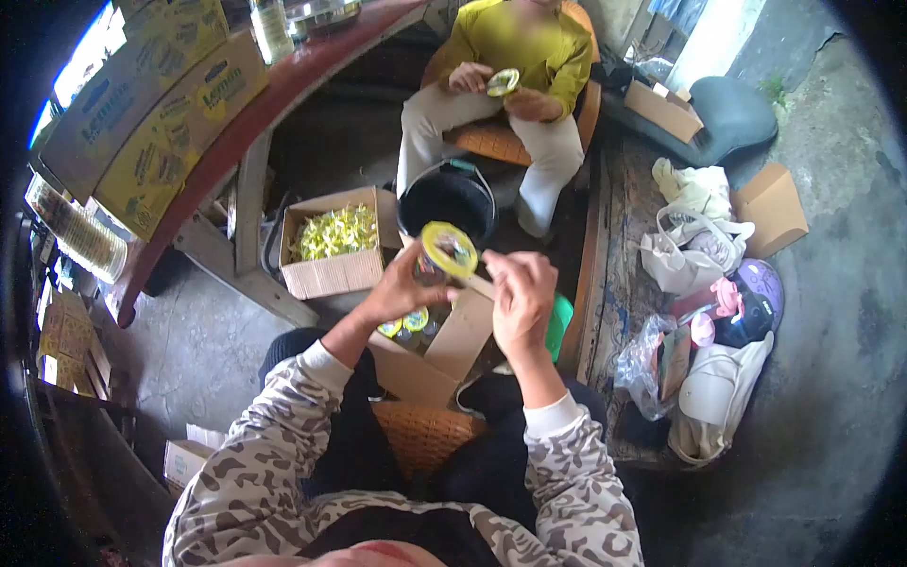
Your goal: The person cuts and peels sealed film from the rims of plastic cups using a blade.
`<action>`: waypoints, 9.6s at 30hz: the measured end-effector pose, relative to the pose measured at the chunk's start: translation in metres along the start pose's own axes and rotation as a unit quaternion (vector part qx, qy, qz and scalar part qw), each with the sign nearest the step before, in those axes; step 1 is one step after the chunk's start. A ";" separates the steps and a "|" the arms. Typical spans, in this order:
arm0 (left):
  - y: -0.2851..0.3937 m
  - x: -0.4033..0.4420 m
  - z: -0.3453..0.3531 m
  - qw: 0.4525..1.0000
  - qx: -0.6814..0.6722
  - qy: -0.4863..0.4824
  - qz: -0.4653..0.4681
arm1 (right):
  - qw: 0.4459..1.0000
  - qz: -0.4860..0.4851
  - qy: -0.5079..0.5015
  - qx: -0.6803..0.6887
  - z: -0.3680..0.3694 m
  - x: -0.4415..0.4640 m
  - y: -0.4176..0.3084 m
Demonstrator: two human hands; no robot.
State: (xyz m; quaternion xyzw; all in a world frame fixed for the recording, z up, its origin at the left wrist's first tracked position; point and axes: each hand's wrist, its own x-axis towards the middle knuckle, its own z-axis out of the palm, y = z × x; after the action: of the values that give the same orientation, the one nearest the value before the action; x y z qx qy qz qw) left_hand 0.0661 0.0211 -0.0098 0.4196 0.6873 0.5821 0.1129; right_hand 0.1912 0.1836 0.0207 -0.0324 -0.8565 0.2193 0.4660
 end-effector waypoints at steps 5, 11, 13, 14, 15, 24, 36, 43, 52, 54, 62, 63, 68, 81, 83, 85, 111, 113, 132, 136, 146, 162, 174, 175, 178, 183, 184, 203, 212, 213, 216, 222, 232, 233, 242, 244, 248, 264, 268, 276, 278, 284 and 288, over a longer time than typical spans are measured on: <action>-0.006 0.006 -0.008 0.969 -0.219 0.041 -0.112 | 0.985 0.162 -0.012 0.053 0.017 -0.013 0.038; 0.010 0.008 -0.017 0.974 -0.199 0.089 -0.066 | 0.935 0.264 -0.234 0.028 0.077 -0.079 0.093; 0.001 0.010 -0.019 0.982 -0.155 0.094 -0.060 | 0.938 0.242 -0.249 0.012 0.105 -0.106 0.094; -0.003 0.010 -0.021 0.988 -0.106 0.098 -0.053 | 0.924 0.260 -0.279 0.012 0.124 -0.125 0.101; -0.005 0.010 -0.023 0.987 -0.109 0.103 -0.057 | 0.909 0.277 -0.311 0.012 0.141 -0.144 0.108; -0.011 0.017 -0.028 0.972 -0.133 0.193 0.019 | 0.849 0.282 -0.441 -0.070 0.189 -0.278 0.122; -0.005 0.020 -0.034 0.962 -0.216 0.167 -0.001 | 0.878 0.328 -0.339 0.077 0.167 -0.116 0.088; -0.006 0.012 -0.032 0.990 -0.004 0.138 0.021 | 0.936 0.207 -0.178 0.224 0.076 0.037 0.009; -0.018 0.003 0.004 0.996 0.032 0.070 0.055 | 0.972 0.112 -0.171 0.115 0.047 0.012 -0.010; -0.018 -0.001 0.011 0.995 0.052 0.063 0.049 | 0.972 0.124 -0.184 0.081 0.046 0.003 -0.011; -0.014 -0.003 0.013 0.995 0.067 0.012 0.072 | 0.973 0.084 -0.210 -0.050 0.032 0.001 -0.009; -0.012 -0.003 0.012 0.998 0.040 -0.010 0.051 | 0.975 0.052 -0.202 -0.072 0.031 0.001 -0.009; -0.016 -0.004 0.012 0.998 0.041 -0.012 0.054 | 0.969 0.096 -0.226 0.008 0.028 0.003 -0.012; -0.008 0.000 0.005 0.999 0.034 -0.014 0.025 | 0.571 0.035 -0.070 0.817 -0.085 0.074 -0.108; -0.009 -0.001 0.004 0.999 0.032 -0.018 0.015 | 0.525 0.022 -0.057 0.849 -0.095 0.067 -0.119; -0.013 -0.002 0.005 0.999 0.040 -0.018 0.018 | 0.490 0.038 -0.043 0.870 -0.100 0.061 -0.128; 0.001 -0.003 0.004 0.997 0.067 -0.026 0.013 | 0.474 0.051 0.043 0.878 -0.103 0.051 -0.151; 0.000 -0.003 0.004 0.998 0.058 -0.026 0.011 | 0.483 0.049 0.041 0.874 -0.104 0.050 -0.151; 0.006 0.000 -0.008 0.998 0.055 0.016 0.010 | 0.813 0.199 0.149 0.527 -0.038 0.077 -0.019; 0.010 0.000 -0.015 0.999 0.047 0.027 -0.002 | 0.857 0.425 0.071 0.282 0.046 0.047 0.109; 0.007 0.005 -0.028 0.996 0.056 0.056 -0.042 | 0.779 0.603 -0.103 -0.142 0.158 -0.210 0.345; -0.043 0.023 -0.020 0.983 0.116 0.014 -0.140 | 0.676 0.678 -0.195 -0.213 0.169 -0.313 0.301; -0.032 0.026 -0.018 0.989 0.104 0.009 -0.101 | 0.626 0.678 -0.216 -0.319 0.152 -0.280 0.291; -0.030 0.026 -0.020 0.989 0.113 -0.001 -0.096 | 0.629 0.653 -0.218 -0.361 0.150 -0.275 0.288; -0.021 0.025 -0.023 0.995 0.079 0.020 -0.061 | 0.629 0.684 -0.198 -0.313 0.147 -0.273 0.310; -0.010 0.021 -0.030 0.995 0.085 0.049 -0.013 | 0.725 0.578 -0.222 -0.302 0.136 -0.264 0.312; -0.007 0.020 -0.032 0.996 0.065 0.058 0.002 | 0.716 0.591 -0.234 -0.290 0.130 -0.241 0.301; -0.006 0.016 -0.034 0.990 0.044 0.127 0.046 | 0.963 0.158 -0.197 0.098 0.072 0.044 0.033; -0.021 0.010 -0.001 0.994 0.104 0.006 0.042 | 0.965 -0.050 -0.252 -0.060 0.044 0.022 -0.002; -0.020 0.009 0.002 0.993 0.107 -0.002 0.041 | 0.966 -0.043 -0.249 -0.058 0.042 0.020 0.002; -0.017 0.007 0.010 0.995 0.086 -0.052 0.028 | 0.960 -0.048 -0.257 -0.104 0.038 0.013 0.011; -0.018 0.005 0.021 0.991 0.092 -0.063 0.071 | 0.944 -0.066 -0.294 -0.135 0.034 0.007 0.020; 0.000 0.002 0.020 0.994 0.080 -0.017 0.071 | 0.962 0.008 -0.272 0.005 0.035 0.009 0.026; 0.003 0.002 0.021 0.994 0.080 -0.004 0.071 | 0.964 0.051 -0.262 0.023 0.037 0.008 0.027; 0.001 0.001 0.035 0.973 0.204 0.063 0.085 | 0.937 0.241 -0.219 0.129 0.048 0.005 0.038; -0.004 0.002 0.038 0.974 0.203 0.060 0.080 | 0.932 0.262 -0.205 0.142 0.052 0.001 0.043; -0.007 0.004 0.045 0.978 0.188 0.062 0.069 | 0.924 0.309 -0.172 0.145 0.056 -0.002 0.048; 0.008 -0.020 0.045 0.977 0.187 0.054 0.087 | 0.808 0.480 0.078 0.334 0.040 0.007 0.113; 0.000 -0.019 0.033 0.989 0.125 0.065 0.043 | 0.841 0.407 -0.064 0.350 0.034 0.007 0.074; -0.002 -0.007 0.023 0.993 0.101 0.052 0.016 | 0.903 0.302 -0.165 0.256 0.034 0.012 0.047; -0.003 -0.009 0.025 0.995 0.082 0.048 0.011 | 0.917 0.271 -0.205 0.208 0.028 0.014 0.041; 0.000 -0.007 0.024 0.995 0.093 0.005 0.039 | 0.940 0.152 -0.223 0.208 0.039 0.002 0.042; -0.007 -0.008 0.025 0.992 0.120 -0.013 0.049 | 0.953 0.096 -0.272 0.091 0.023 0.015 0.010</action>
State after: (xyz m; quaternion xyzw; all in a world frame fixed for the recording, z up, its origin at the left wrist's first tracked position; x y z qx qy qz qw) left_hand 0.0843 0.0333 -0.0263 0.4712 0.7289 0.4949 0.0424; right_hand 0.1624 0.1884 0.0179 -0.0110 -0.9204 0.3400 0.1928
